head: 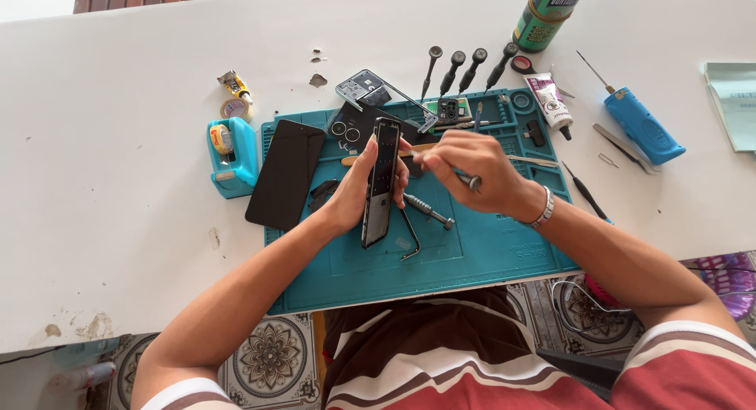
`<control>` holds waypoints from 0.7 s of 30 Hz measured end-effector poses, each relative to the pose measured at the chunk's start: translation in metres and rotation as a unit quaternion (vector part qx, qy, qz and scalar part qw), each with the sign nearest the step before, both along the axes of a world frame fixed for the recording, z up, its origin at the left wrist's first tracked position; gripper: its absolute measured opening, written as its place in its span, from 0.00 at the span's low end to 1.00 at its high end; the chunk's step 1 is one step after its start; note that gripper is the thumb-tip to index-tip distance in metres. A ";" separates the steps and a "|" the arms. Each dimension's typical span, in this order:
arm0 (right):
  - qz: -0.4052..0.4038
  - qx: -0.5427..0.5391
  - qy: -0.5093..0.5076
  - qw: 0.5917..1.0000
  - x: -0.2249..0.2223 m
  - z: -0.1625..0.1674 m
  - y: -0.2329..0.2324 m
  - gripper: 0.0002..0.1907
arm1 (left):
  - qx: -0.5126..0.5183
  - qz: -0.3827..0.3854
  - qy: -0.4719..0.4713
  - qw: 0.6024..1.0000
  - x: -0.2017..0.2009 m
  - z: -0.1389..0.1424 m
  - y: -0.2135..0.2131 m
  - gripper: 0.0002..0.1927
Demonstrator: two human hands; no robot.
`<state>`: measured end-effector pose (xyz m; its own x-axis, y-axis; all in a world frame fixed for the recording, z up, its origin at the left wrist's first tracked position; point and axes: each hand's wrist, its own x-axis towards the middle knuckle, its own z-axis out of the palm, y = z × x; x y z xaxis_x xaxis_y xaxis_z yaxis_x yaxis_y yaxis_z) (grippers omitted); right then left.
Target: The person uses a metal prying tool to carefully separate the screen assembly from the smartphone frame. They then use a screwdriver to remove screws from the internal metal bracket and place them on the workbench.
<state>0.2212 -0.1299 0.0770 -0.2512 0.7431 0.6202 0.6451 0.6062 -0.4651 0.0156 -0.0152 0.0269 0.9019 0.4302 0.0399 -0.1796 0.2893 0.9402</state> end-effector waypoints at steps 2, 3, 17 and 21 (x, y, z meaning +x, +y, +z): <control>-0.039 0.008 -0.011 0.999 0.001 0.002 0.001 0.08 | 0.008 0.000 0.004 1.000 0.000 0.000 0.000 0.39; -0.043 0.014 -0.013 0.999 0.001 0.003 0.001 0.08 | 0.011 0.001 0.006 1.000 0.000 0.000 0.000 0.39; -0.050 0.040 -0.060 0.996 -0.004 0.006 0.000 0.10 | 0.020 0.011 0.005 1.000 0.001 0.001 -0.001 0.40; -0.040 0.028 -0.046 0.998 -0.003 0.006 0.000 0.09 | 0.009 0.004 0.005 1.000 0.001 0.002 -0.001 0.41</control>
